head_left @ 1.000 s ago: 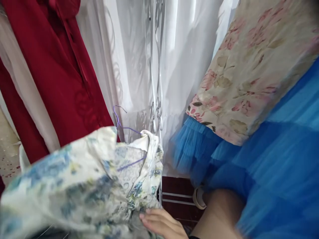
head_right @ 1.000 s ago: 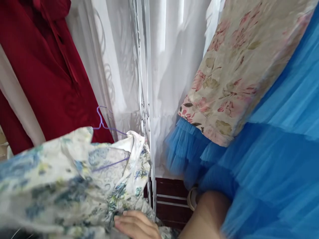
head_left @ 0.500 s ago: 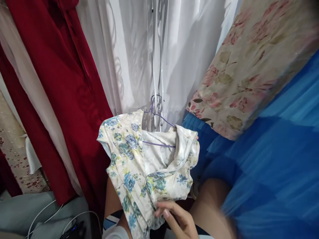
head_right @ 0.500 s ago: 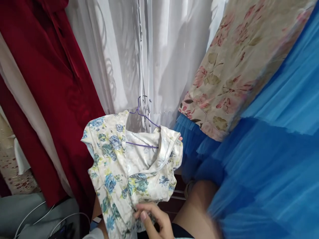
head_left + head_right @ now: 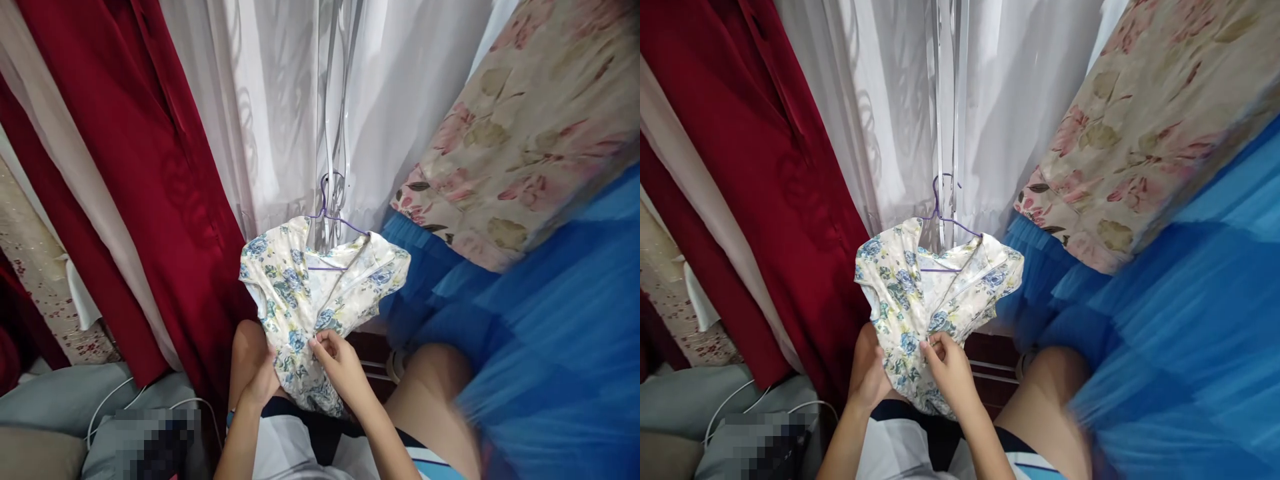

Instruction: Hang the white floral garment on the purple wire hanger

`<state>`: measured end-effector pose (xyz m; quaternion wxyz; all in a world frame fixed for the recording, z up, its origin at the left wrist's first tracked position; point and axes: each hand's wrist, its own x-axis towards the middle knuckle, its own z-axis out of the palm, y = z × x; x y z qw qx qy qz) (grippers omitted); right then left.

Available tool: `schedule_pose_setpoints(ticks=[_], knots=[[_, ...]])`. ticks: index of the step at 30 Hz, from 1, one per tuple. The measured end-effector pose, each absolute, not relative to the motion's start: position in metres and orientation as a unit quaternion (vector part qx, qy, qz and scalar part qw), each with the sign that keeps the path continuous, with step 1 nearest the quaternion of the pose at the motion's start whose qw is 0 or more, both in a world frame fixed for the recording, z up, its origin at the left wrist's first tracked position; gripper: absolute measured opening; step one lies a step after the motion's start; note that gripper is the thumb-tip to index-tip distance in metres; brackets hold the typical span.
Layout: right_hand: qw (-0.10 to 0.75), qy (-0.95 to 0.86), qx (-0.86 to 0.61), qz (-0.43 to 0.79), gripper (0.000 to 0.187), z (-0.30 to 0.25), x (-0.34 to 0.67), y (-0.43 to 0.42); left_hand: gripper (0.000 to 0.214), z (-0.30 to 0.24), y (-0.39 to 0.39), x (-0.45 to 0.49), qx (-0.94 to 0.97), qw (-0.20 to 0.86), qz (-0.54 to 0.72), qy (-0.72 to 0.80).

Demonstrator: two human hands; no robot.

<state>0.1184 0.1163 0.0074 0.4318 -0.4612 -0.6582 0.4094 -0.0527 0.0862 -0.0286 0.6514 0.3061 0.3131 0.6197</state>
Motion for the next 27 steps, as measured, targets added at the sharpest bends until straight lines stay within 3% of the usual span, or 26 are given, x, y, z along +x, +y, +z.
schedule_pose_setpoints(ticks=[3, 7, 12, 14, 18, 22, 27], knots=[[0.442, -0.651, -0.479, 0.389, 0.033, 0.005, 0.113, 0.118, 0.064, -0.035, 0.088, -0.044, 0.407, 0.564, 0.591, 0.408], [0.468, -0.605, -0.446, 0.464, 0.038, 0.006, 0.125, 0.113, 0.049, -0.043, 0.094, -0.037, 0.428, 0.433, 0.615, 0.501], [0.500, -0.526, -0.438, 0.531, 0.036, 0.013, 0.132, 0.099, 0.045, -0.046, 0.089, -0.029, 0.437, 0.063, 0.694, 0.569], [0.487, -0.517, -0.427, 0.559, 0.032, 0.014, 0.128, 0.093, 0.041, -0.044, 0.085, -0.015, 0.528, 0.067, 0.647, 0.546], [0.474, -0.495, -0.385, 0.618, 0.025, 0.020, 0.123, 0.094, 0.006, -0.040, 0.088, 0.012, 0.628, 0.174, 0.533, 0.540], [0.540, -0.420, -0.357, 0.636, 0.020, 0.054, 0.129, 0.125, 0.014, -0.027, 0.094, 0.011, 0.701, 0.154, 0.451, 0.531], [0.598, -0.414, -0.295, 0.619, 0.015, 0.138, 0.123, 0.189, 0.012, -0.008, 0.091, -0.011, 0.781, 0.108, 0.300, 0.537]])
